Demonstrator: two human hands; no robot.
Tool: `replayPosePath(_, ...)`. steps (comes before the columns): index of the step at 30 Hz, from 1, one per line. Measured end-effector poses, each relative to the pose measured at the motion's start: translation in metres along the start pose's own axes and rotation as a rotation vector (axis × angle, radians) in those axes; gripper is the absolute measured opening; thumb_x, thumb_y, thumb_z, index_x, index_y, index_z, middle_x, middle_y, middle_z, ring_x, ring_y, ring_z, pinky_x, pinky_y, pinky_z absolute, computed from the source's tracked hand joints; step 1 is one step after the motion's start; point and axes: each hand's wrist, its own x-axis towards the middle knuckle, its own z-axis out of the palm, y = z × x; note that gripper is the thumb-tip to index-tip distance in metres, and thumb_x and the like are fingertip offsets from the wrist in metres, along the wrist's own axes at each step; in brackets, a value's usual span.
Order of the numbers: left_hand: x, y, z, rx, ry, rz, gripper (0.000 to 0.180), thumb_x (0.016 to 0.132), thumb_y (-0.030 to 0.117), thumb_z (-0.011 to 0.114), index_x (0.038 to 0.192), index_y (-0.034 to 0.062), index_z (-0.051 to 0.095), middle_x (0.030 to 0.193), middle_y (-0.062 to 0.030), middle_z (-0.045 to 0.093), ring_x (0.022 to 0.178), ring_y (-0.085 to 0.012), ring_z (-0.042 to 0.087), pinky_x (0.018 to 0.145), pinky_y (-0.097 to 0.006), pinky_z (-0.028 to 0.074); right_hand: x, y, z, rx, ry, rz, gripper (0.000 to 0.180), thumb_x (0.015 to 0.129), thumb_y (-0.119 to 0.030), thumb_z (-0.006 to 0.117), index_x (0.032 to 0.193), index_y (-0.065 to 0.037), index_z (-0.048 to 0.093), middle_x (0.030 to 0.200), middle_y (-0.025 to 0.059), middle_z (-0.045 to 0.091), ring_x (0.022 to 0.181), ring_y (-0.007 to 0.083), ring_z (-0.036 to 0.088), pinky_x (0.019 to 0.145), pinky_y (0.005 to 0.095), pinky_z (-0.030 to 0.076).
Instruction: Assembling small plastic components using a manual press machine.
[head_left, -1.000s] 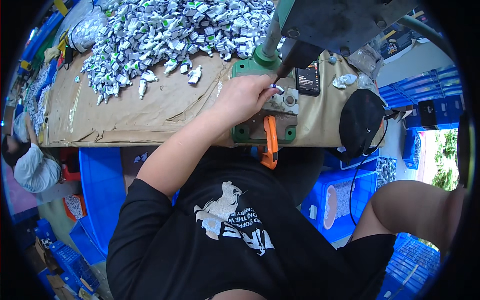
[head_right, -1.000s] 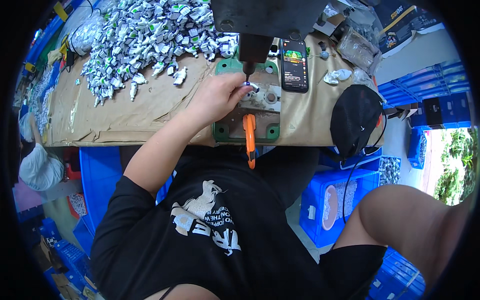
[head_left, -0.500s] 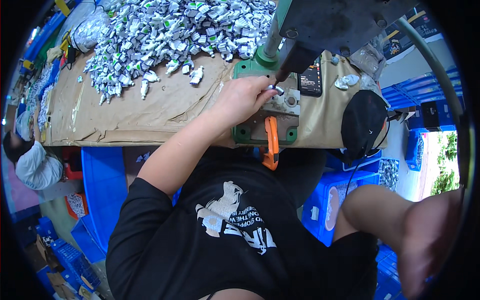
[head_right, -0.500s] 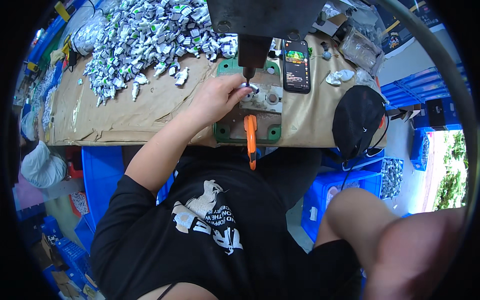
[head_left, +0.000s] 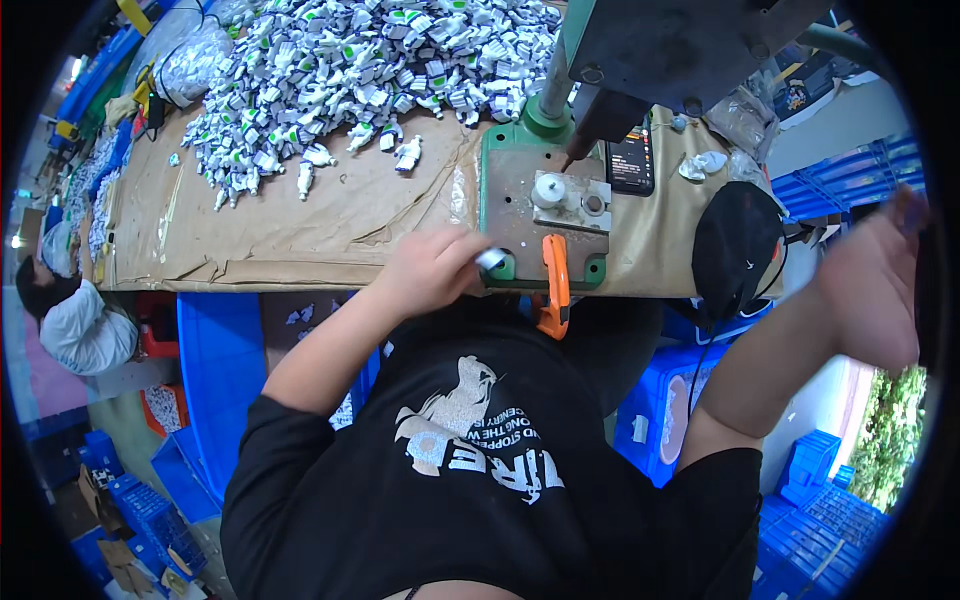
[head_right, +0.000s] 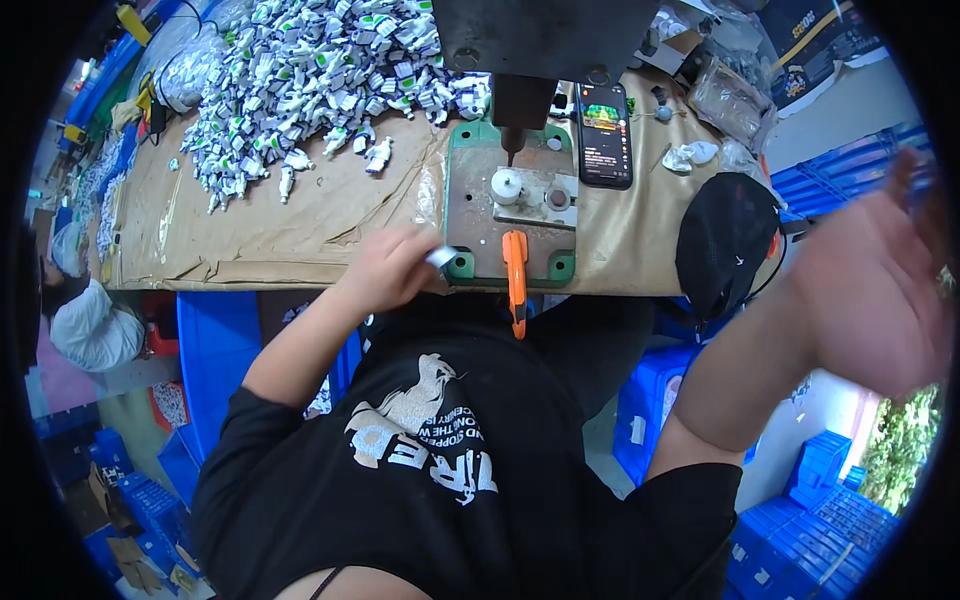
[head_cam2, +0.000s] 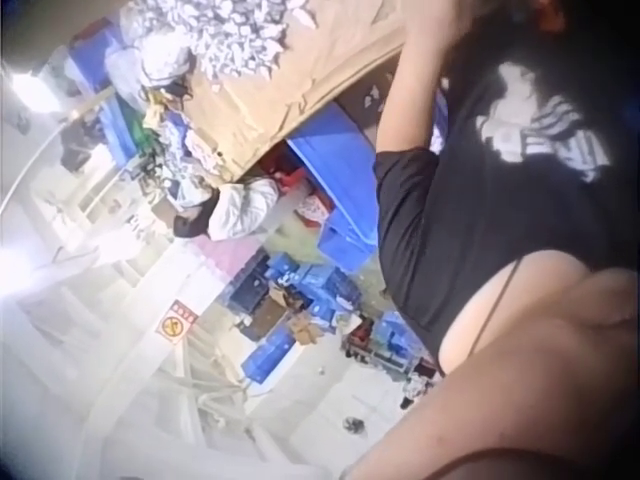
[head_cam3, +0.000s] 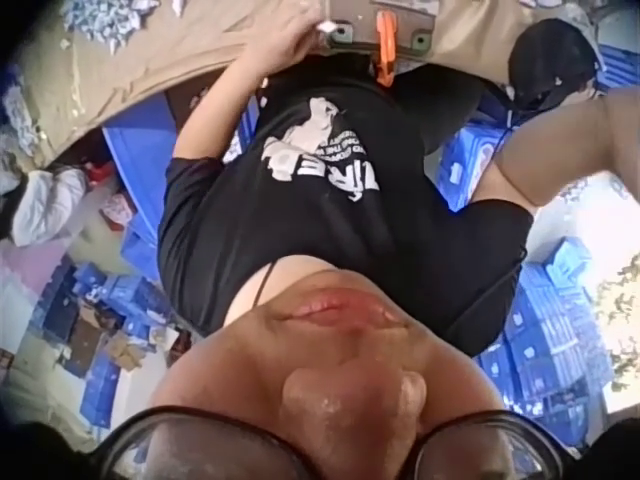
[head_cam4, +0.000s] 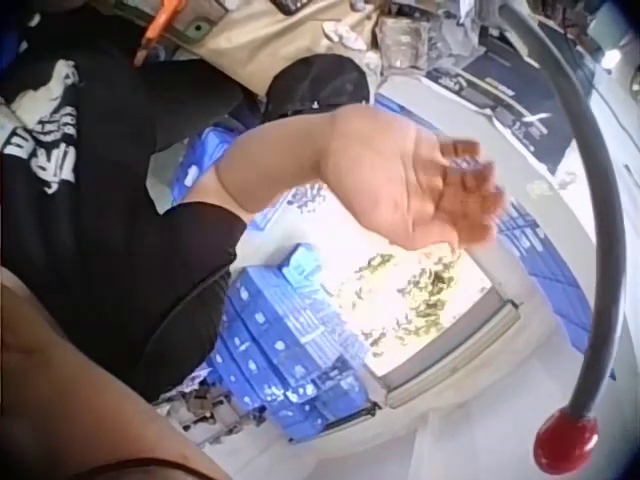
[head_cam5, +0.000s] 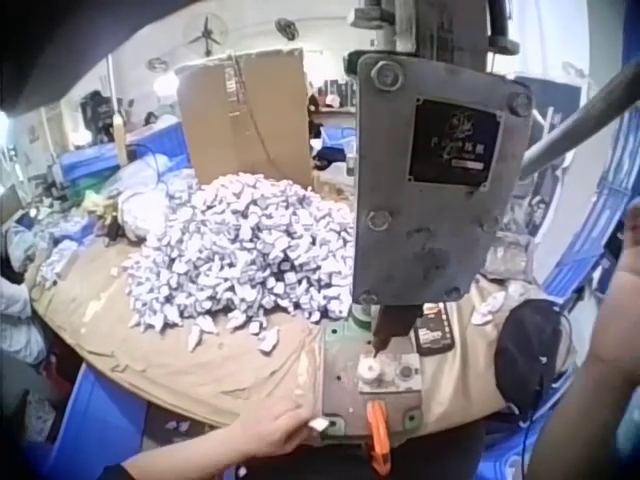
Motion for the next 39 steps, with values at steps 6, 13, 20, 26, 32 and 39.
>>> replayPosePath(6, -0.206, -0.005, -0.044, 0.105, 0.189, -0.686, 0.012, 0.08, 0.004, 0.06, 0.092, 0.0017, 0.061, 0.071, -0.0117, 0.056, 0.062, -0.0291, 0.055, 0.062, -0.036, 0.048, -0.148, 0.078, -0.046, -0.501, -0.021, 0.622, 0.021, 0.097, -0.014, 0.049, 0.103, 0.003, 0.062, 0.098, 0.0076, 0.063, 0.091, 0.0147, 0.058, 0.087, 0.0268, 0.045)
replayPosePath(13, -0.195, -0.03, -0.102, 0.474, -0.026, -0.216, 0.012, 0.068, 0.003, 0.069, 0.076, 0.0054, 0.06, 0.074, -0.0113, 0.056, 0.071, -0.0312, 0.056, 0.063, -0.039, 0.048, -0.246, 0.106, -0.083, -0.718, -0.087, 0.857, 0.019, 0.098, -0.014, 0.052, 0.1, 0.001, 0.064, 0.092, 0.0035, 0.064, 0.086, 0.0103, 0.059, 0.079, 0.023, 0.047)
replayPosePath(20, -0.088, -0.147, -0.114, 0.641, 0.404, -0.716, 0.022, 0.088, 0.024, 0.062, 0.085, 0.0033, 0.065, 0.076, -0.0161, 0.062, 0.069, -0.0362, 0.059, 0.063, -0.044, 0.046, -0.258, 0.108, -0.093, -0.678, -0.027, 0.901, 0.017, 0.096, -0.011, 0.053, 0.098, 0.003, 0.063, 0.091, 0.0039, 0.064, 0.084, 0.0096, 0.057, 0.077, 0.0225, 0.045)
replayPosePath(26, -0.036, -0.123, -0.061, 0.491, 0.045, -0.863, 0.032, 0.085, 0.036, 0.065, 0.086, 0.0046, 0.067, 0.074, -0.0175, 0.065, 0.072, -0.0362, 0.064, 0.066, -0.047, 0.048, -0.26, 0.105, -0.089, -0.727, -0.053, 0.853, 0.018, 0.097, -0.013, 0.053, 0.097, 0.001, 0.063, 0.091, 0.0026, 0.064, 0.082, 0.0092, 0.059, 0.075, 0.0226, 0.047)
replayPosePath(32, 0.041, -0.035, 0.0, -0.137, 0.15, -0.616, 0.027, 0.091, 0.027, 0.062, 0.082, 0.002, 0.058, 0.062, -0.0154, 0.057, 0.056, -0.03, 0.057, 0.054, -0.038, 0.043, -0.249, 0.102, -0.083, -0.739, -0.01, 0.847, 0.018, 0.096, -0.014, 0.054, 0.097, 0.002, 0.064, 0.089, 0.0024, 0.064, 0.08, 0.0089, 0.058, 0.073, 0.022, 0.046)
replayPosePath(39, 0.093, -0.008, 0.036, -0.415, 0.014, -0.597, 0.03, 0.09, 0.03, 0.062, 0.095, 0.0004, 0.061, 0.081, -0.018, 0.066, 0.074, -0.0323, 0.065, 0.066, -0.04, 0.05, -0.1, 0.081, -0.095, -0.51, 0.167, 0.588, 0.019, 0.097, -0.011, 0.05, 0.098, 0.002, 0.063, 0.092, 0.0095, 0.064, 0.084, 0.0166, 0.061, 0.078, 0.0273, 0.049)
